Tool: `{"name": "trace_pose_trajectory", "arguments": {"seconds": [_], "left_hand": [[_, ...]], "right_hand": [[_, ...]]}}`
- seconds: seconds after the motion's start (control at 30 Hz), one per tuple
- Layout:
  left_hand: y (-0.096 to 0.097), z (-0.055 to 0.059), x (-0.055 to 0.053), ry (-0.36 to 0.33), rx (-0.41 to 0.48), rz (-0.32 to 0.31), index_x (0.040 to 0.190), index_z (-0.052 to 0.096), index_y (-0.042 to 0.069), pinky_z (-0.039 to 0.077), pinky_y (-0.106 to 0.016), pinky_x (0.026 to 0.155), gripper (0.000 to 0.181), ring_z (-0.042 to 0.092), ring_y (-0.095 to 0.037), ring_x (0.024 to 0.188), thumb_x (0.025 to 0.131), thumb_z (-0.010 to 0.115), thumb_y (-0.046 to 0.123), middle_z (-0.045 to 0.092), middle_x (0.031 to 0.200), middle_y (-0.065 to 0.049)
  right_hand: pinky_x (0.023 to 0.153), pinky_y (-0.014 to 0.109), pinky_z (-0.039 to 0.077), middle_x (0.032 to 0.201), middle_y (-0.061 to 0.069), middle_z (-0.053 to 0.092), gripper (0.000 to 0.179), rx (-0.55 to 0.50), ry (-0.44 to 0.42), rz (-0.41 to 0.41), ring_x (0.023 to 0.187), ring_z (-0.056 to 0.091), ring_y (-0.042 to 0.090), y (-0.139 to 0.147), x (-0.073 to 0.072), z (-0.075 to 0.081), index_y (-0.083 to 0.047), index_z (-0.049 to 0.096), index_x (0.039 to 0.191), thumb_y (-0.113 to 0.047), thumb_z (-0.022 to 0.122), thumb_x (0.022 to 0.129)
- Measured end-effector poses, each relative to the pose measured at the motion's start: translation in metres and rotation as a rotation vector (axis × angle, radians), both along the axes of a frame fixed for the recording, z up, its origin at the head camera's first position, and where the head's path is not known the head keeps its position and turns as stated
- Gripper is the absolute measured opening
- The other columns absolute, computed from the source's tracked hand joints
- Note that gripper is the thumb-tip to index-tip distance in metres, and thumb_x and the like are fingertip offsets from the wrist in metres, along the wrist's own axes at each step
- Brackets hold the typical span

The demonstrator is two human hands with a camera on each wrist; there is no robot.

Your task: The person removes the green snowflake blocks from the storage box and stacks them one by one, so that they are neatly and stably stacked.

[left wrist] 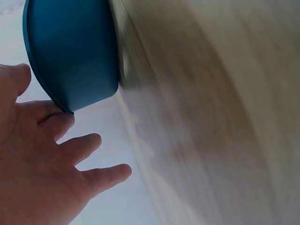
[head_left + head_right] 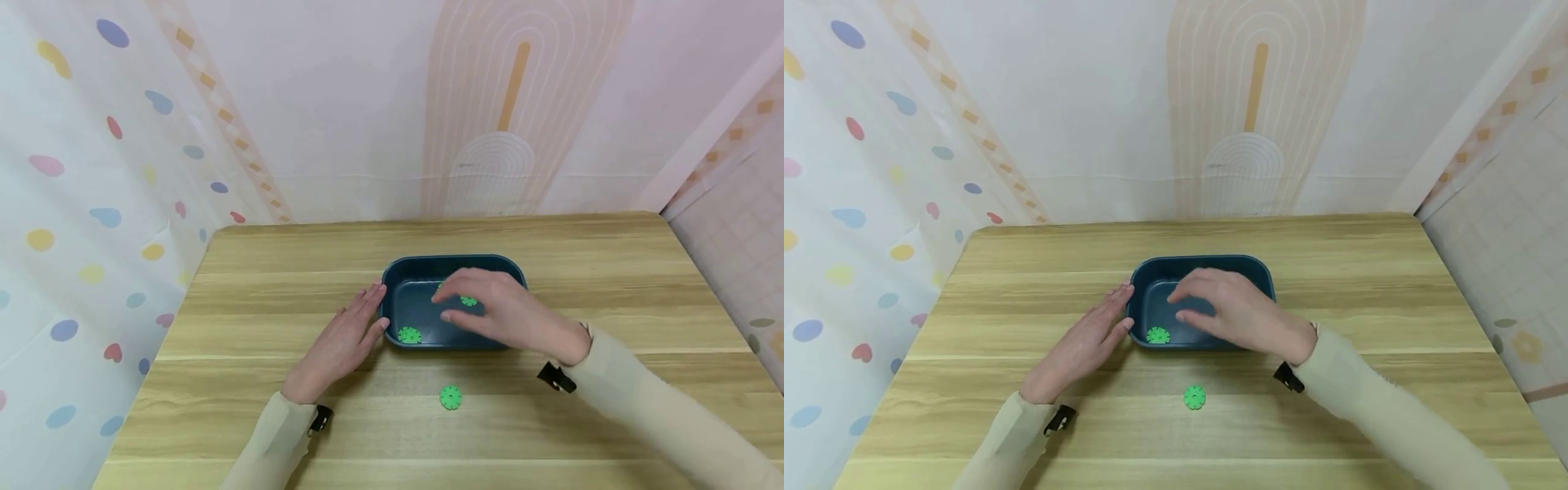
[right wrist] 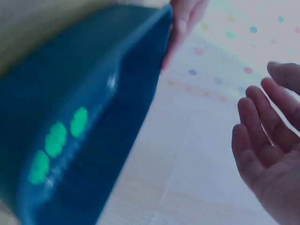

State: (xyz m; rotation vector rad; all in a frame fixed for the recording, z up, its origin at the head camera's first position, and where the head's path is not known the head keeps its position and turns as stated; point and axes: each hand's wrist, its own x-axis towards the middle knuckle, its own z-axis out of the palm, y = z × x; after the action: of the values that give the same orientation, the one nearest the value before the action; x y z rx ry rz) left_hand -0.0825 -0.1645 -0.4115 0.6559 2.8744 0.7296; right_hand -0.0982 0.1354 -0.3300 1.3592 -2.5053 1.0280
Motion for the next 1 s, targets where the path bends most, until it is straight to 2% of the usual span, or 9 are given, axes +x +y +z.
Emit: {"name": "trace_pose_trajectory", "arguments": {"seconds": [0.1, 0.3, 0.4, 0.57, 0.8, 1.0], "left_hand": [[-0.001, 0.0, 0.0, 0.008, 0.003, -0.006, 0.165, 0.026, 0.009, 0.029, -0.068, 0.116, 0.061, 0.024, -0.034, 0.155, 0.113, 0.041, 0.038, 0.022, 0.171, -0.008], [-0.002, -0.002, 0.0, 0.014, -0.002, -0.002, 0.165, 0.026, 0.009, 0.03, -0.069, 0.115, 0.061, 0.024, -0.034, 0.155, 0.113, 0.041, 0.038, 0.024, 0.17, -0.011], [-0.003, -0.003, -0.001, 0.011, -0.005, 0.0, 0.165, 0.025, 0.009, 0.03, -0.069, 0.115, 0.062, 0.024, -0.035, 0.155, 0.113, 0.042, 0.038, 0.024, 0.17, -0.01], [-0.002, -0.003, 0.0, 0.002, 0.001, 0.001, 0.165, 0.025, 0.01, 0.03, -0.069, 0.115, 0.061, 0.024, -0.035, 0.155, 0.113, 0.041, 0.038, 0.021, 0.171, -0.007], [-0.001, -0.004, 0.001, 0.007, 0.002, -0.001, 0.165, 0.024, 0.011, 0.031, -0.068, 0.116, 0.061, 0.024, -0.034, 0.155, 0.113, 0.04, 0.038, 0.02, 0.171, -0.006], [0.0, -0.005, 0.003, 0.013, 0.017, -0.009, 0.165, 0.025, 0.011, 0.031, -0.068, 0.115, 0.061, 0.025, -0.034, 0.155, 0.113, 0.041, 0.039, 0.021, 0.171, -0.006]], "right_hand": [[0.089, 0.036, 0.058, 0.116, -0.002, 0.072, 0.024, 0.055, -0.01, 0.052, 0.106, 0.068, 0.014, -0.002, -0.016, 0.009, -0.011, 0.075, 0.116, -0.015, 0.08, 0.093], [0.1, 0.04, 0.053, 0.125, -0.002, 0.069, 0.026, 0.246, -0.1, 0.155, 0.117, 0.064, 0.018, -0.015, -0.047, 0.015, -0.014, 0.074, 0.122, -0.02, 0.075, 0.097], [0.104, 0.039, 0.051, 0.127, -0.002, 0.069, 0.027, 0.315, -0.152, 0.195, 0.121, 0.062, 0.018, -0.025, -0.061, 0.01, -0.015, 0.073, 0.124, -0.022, 0.075, 0.098], [0.104, 0.037, 0.051, 0.126, -0.002, 0.069, 0.029, 0.404, -0.17, 0.272, 0.118, 0.064, 0.018, -0.039, -0.081, -0.006, -0.013, 0.073, 0.125, -0.02, 0.076, 0.097], [0.104, 0.035, 0.05, 0.128, -0.002, 0.067, 0.031, 0.511, -0.251, 0.346, 0.119, 0.063, 0.018, -0.053, -0.095, -0.025, -0.011, 0.072, 0.127, -0.018, 0.076, 0.097], [0.108, 0.033, 0.047, 0.13, -0.004, 0.064, 0.031, 0.554, -0.297, 0.406, 0.118, 0.059, 0.012, -0.063, -0.095, -0.04, -0.014, 0.072, 0.127, -0.018, 0.076, 0.096]]}}
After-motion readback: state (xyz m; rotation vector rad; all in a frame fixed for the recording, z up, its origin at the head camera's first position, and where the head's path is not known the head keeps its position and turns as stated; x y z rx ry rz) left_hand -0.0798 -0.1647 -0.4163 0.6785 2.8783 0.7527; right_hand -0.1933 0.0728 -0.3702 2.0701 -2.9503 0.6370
